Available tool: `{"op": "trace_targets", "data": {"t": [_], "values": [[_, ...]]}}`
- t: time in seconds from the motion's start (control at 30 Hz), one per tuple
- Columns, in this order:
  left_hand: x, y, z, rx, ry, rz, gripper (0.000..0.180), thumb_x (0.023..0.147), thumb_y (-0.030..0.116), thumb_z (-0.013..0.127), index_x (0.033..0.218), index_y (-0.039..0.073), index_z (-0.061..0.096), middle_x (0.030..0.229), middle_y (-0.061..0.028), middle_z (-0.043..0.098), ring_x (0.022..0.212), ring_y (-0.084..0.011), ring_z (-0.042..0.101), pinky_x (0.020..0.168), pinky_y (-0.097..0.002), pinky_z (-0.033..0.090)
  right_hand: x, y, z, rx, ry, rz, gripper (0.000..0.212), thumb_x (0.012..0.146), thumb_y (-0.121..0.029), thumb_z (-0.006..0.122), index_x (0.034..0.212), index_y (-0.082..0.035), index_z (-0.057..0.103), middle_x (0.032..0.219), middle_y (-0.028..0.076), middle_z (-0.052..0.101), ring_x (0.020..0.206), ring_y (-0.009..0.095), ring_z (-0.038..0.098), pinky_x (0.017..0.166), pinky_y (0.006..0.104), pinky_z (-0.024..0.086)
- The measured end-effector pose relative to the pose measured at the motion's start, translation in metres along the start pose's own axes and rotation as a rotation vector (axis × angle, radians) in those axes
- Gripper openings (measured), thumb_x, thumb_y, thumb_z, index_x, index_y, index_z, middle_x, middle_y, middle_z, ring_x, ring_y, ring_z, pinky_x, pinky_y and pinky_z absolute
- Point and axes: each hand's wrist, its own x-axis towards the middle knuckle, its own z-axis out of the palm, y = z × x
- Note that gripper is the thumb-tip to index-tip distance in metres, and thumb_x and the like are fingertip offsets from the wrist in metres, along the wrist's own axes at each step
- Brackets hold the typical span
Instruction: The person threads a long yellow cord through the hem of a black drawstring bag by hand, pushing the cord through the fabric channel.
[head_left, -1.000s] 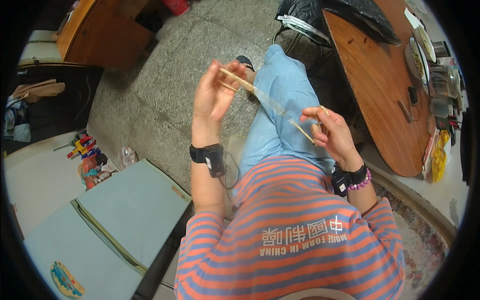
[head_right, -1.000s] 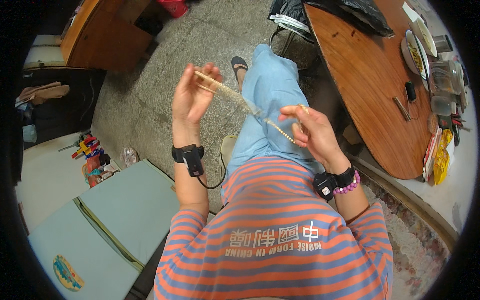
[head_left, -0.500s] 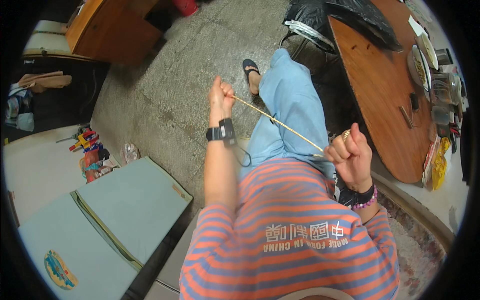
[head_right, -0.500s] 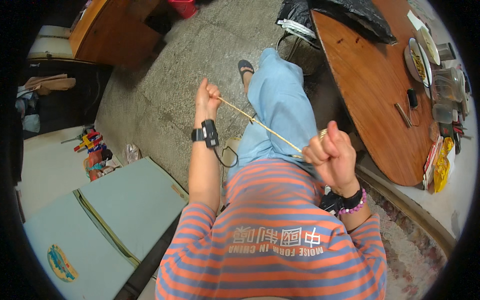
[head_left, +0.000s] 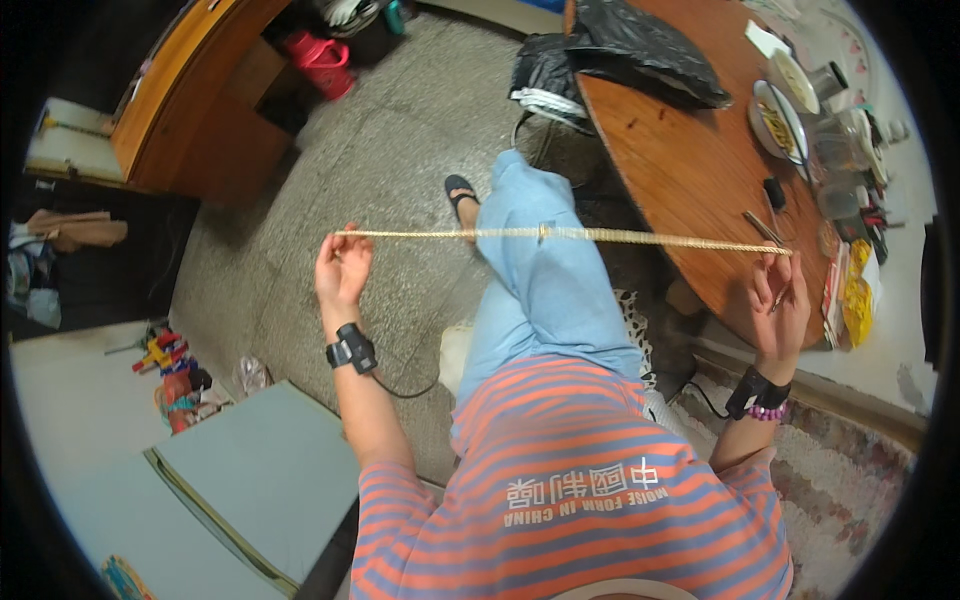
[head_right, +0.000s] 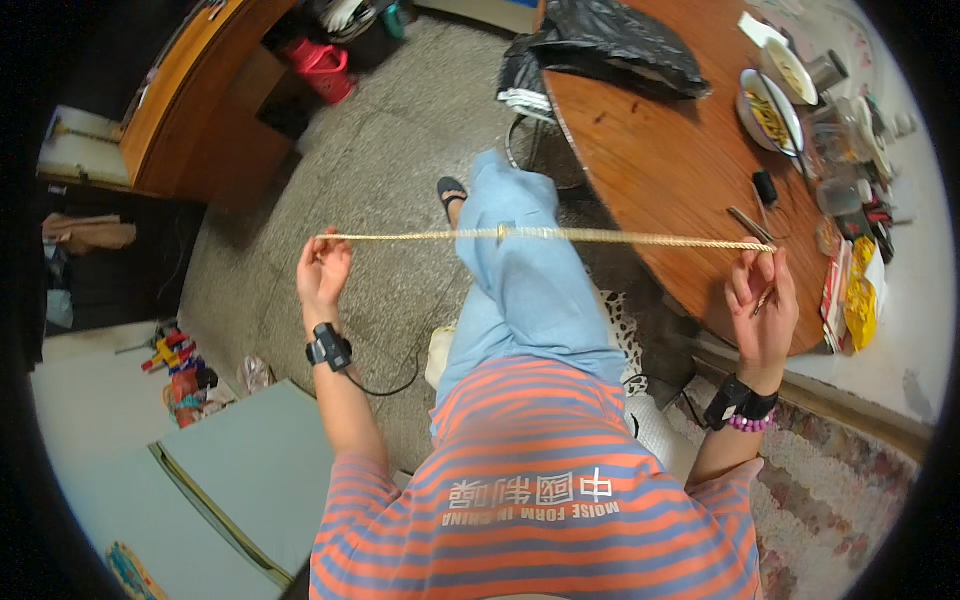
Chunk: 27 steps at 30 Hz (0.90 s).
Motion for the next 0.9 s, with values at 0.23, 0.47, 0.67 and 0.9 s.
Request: {"op": "trace_targets", "data": {"t": [0.23,0.47,0.67,0.9], "values": [[0.010,-0.009,0.018,-0.162,0.124,0.138,0.025,0.101,0.014,0.052,0.077,0.007,0.049,0.075,-0.0040,0.054,0.067,-0.0143,0.052,0.064,-0.0277,0.048,0.000,-0.001,0.011,0.314,0.439,-0.265,0.035,0.103,-0.020,0.048,0.070,-0.011,0.041,0.076,0.002,0.046,0.087,0.018,0.056,0.100,0.0399,0.046],[0.012,-0.027,0.068,-0.103,-0.029,0.106,0.023,0.102,0.016,0.054,0.081,0.007,0.049,0.072,0.0002,0.044,0.056,-0.0076,0.034,0.047,-0.0216,0.030,-0.011,-0.012,0.007,0.242,0.205,-0.341,0.024,0.103,-0.024,0.049,0.086,-0.007,0.049,0.078,0.001,0.037,0.067,0.011,0.034,0.063,0.0258,0.034],[0.004,-0.041,0.136,0.366,-0.129,0.165,0.013,0.104,0.011,0.051,0.114,0.004,0.054,0.086,-0.0019,0.056,0.062,-0.0048,0.042,0.048,-0.0177,0.035,-0.006,-0.017,0.007,-0.326,0.372,-0.316,0.018,0.103,-0.012,0.047,0.118,-0.003,0.052,0.088,0.002,0.049,0.051,0.002,0.034,0.045,0.0162,0.028],[0.004,-0.056,0.165,0.669,-0.105,0.160,0.029,0.101,0.011,0.057,0.128,0.003,0.053,0.095,-0.0030,0.063,0.060,-0.0021,0.045,0.049,-0.0151,0.038,-0.005,-0.020,0.009,-0.486,0.333,-0.320,0.039,0.099,-0.002,0.047,0.138,-0.002,0.040,0.111,0.014,0.065,0.047,0.000,0.031,0.041,0.0147,0.024]]}}
